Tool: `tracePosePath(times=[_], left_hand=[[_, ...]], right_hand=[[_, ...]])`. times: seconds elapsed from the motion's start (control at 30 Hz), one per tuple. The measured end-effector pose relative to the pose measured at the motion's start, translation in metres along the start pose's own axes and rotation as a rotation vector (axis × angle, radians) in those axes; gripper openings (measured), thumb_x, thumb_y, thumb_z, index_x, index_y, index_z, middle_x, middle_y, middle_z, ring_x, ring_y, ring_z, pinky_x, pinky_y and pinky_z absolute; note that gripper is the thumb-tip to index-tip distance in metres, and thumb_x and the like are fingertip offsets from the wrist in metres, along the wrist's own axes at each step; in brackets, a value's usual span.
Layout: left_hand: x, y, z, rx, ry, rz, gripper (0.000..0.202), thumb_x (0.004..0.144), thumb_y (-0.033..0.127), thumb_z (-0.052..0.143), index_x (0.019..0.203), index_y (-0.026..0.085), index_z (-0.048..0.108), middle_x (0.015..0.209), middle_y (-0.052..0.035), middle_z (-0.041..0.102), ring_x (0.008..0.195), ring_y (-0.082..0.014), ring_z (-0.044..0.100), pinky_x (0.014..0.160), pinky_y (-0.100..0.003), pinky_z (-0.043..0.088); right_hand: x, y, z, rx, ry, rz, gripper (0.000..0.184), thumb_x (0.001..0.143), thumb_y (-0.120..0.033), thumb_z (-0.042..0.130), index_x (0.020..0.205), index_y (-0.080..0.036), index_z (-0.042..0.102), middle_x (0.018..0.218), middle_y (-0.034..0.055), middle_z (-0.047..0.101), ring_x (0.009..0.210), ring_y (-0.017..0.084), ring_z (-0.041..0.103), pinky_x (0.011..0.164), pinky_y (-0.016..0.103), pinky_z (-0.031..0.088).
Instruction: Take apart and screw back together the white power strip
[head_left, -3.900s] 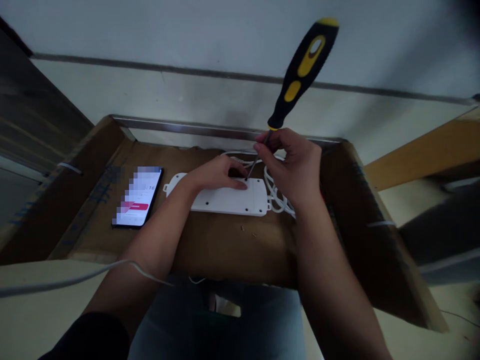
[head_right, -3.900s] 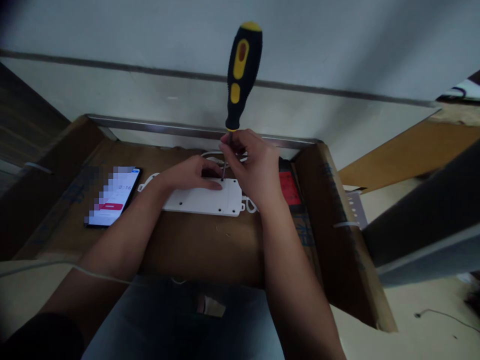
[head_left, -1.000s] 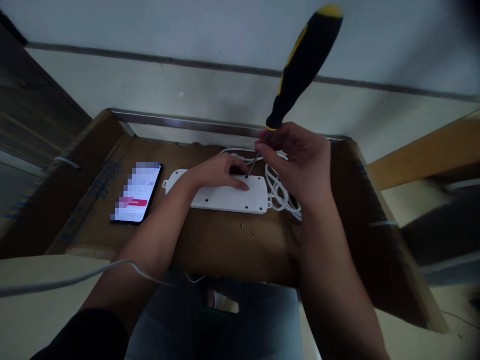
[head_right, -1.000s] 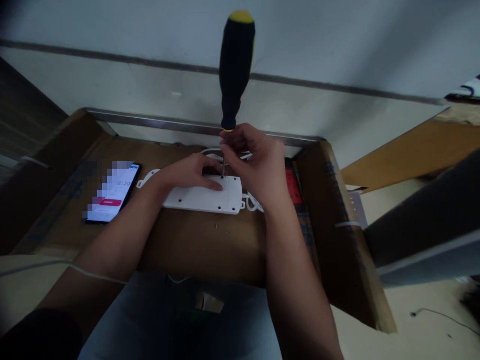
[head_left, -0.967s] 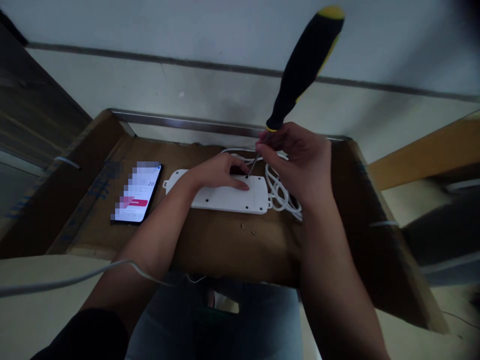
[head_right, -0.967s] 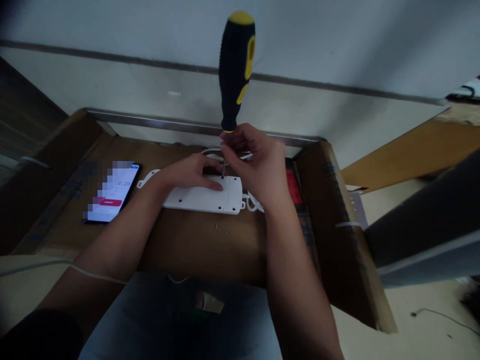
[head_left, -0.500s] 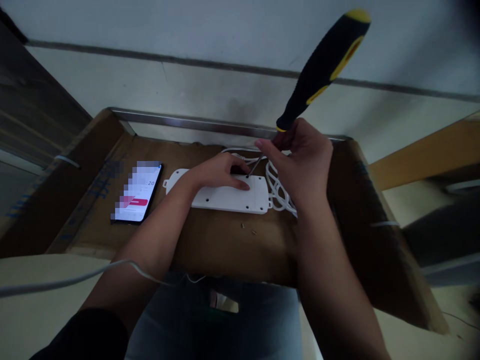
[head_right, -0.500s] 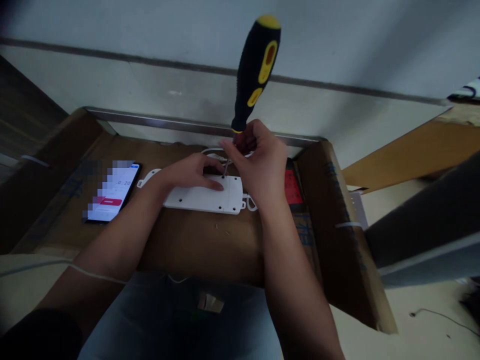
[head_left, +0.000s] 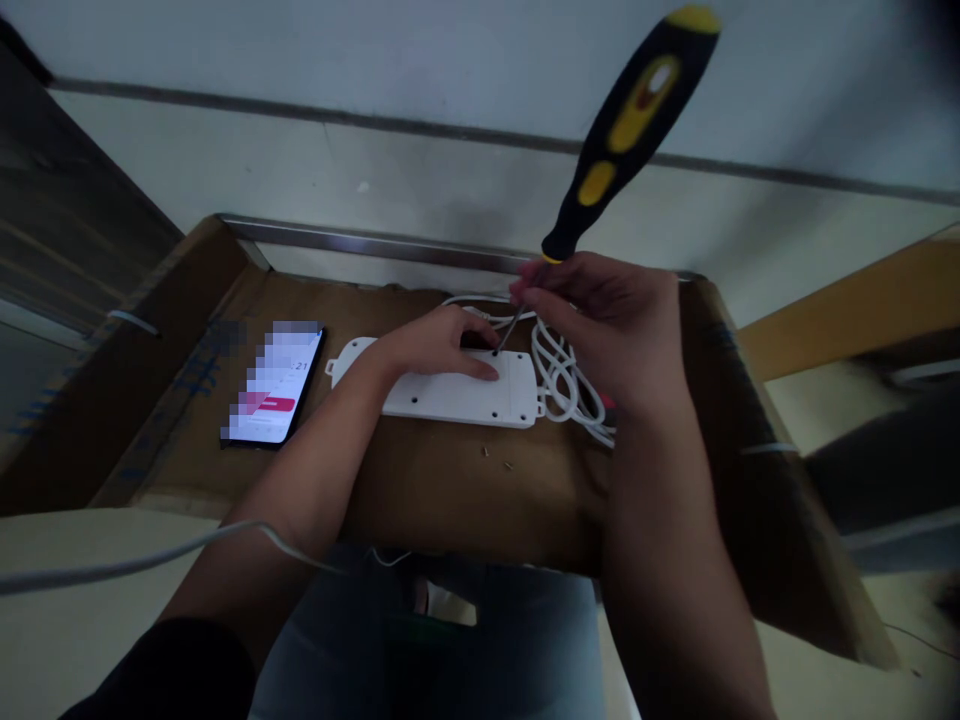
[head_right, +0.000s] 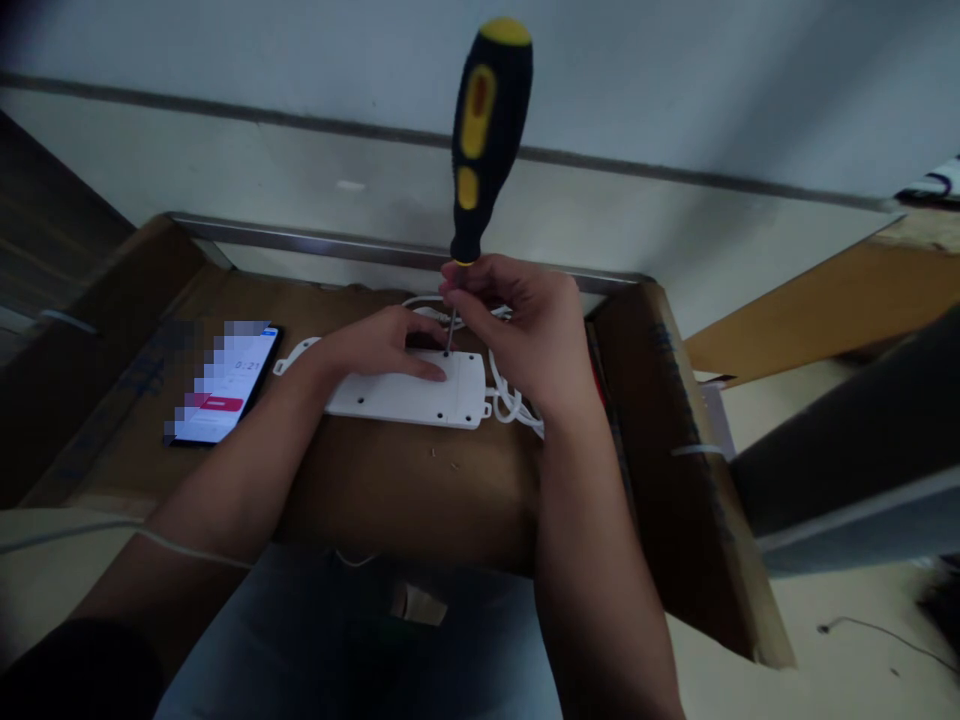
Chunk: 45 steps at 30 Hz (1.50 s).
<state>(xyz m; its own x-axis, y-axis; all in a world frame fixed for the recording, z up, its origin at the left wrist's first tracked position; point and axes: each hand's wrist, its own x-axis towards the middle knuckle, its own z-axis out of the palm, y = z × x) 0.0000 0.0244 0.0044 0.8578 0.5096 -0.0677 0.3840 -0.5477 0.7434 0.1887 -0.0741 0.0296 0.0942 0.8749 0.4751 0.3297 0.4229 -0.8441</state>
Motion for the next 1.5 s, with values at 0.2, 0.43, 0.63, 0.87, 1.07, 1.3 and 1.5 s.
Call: tracePosePath(times=[0.2,0.43,0.63,0.87,1.07,1.3,1.5], left_hand=[[0.0,-0.001,0.0,-0.004,0.008,-0.007,0.051,0.072,0.045,0.084,0.114,0.016,0.078,0.109,-0.0062,0.079,0.096,-0.0219,0.068,0.087,-0.033,0.048],[-0.001,0.002,0.0,0.017,0.007,-0.019,0.05,0.072,0.044,0.085,0.113,0.015,0.079,0.109,-0.0063,0.079,0.095,-0.0216,0.068,0.089,-0.033,0.048],[0.0,0.001,0.0,-0.008,0.004,-0.001,0.05,0.073,0.045,0.084,0.113,0.016,0.078,0.11,-0.0054,0.079,0.098,-0.0212,0.069,0.089,-0.032,0.049],[0.0,0.0,0.0,0.0,0.009,0.006,0.049,0.073,0.046,0.084,0.111,0.016,0.079,0.11,-0.0061,0.079,0.096,-0.0214,0.069,0.088,-0.033,0.049],[-0.001,0.0,0.0,0.012,0.015,0.011,0.049,0.073,0.044,0.084,0.112,0.016,0.079,0.11,-0.006,0.079,0.096,-0.0211,0.069,0.087,-0.032,0.048],[-0.001,0.002,0.0,0.011,0.019,0.007,0.045,0.073,0.042,0.085,0.11,0.016,0.079,0.108,-0.0061,0.08,0.095,-0.0211,0.068,0.087,-0.032,0.048],[-0.001,0.001,0.0,-0.007,0.004,-0.013,0.05,0.073,0.044,0.084,0.114,0.015,0.078,0.109,-0.0054,0.079,0.094,-0.0199,0.068,0.086,-0.031,0.048]], right_hand=[[0.001,0.0,0.002,0.02,0.047,-0.021,0.01,0.09,-0.02,0.071,0.084,-0.027,0.068,0.112,-0.0019,0.08,0.099,0.017,0.079,0.089,0.033,0.065],[0.0,-0.005,0.006,0.017,0.059,-0.022,0.009,0.09,-0.02,0.07,0.086,-0.028,0.069,0.111,-0.0023,0.081,0.098,0.017,0.079,0.087,0.033,0.065],[-0.001,-0.005,0.006,-0.005,0.051,-0.031,0.009,0.091,-0.02,0.07,0.088,-0.029,0.07,0.111,-0.0013,0.08,0.098,0.017,0.079,0.089,0.033,0.065],[-0.002,-0.006,0.006,-0.024,0.053,-0.026,0.006,0.092,-0.023,0.068,0.091,-0.029,0.07,0.112,-0.0005,0.08,0.099,0.018,0.078,0.092,0.035,0.065],[-0.001,-0.007,0.008,0.015,0.074,-0.028,0.008,0.089,-0.021,0.07,0.084,-0.027,0.067,0.109,-0.001,0.081,0.095,0.018,0.079,0.087,0.036,0.065],[-0.001,-0.008,0.009,0.017,0.09,-0.035,0.009,0.088,-0.018,0.069,0.085,-0.026,0.069,0.107,-0.0024,0.081,0.094,0.016,0.079,0.087,0.034,0.065],[0.0,-0.009,0.009,0.031,0.113,-0.068,0.008,0.088,-0.017,0.07,0.088,-0.025,0.072,0.104,-0.0006,0.081,0.092,0.016,0.079,0.086,0.034,0.064]])
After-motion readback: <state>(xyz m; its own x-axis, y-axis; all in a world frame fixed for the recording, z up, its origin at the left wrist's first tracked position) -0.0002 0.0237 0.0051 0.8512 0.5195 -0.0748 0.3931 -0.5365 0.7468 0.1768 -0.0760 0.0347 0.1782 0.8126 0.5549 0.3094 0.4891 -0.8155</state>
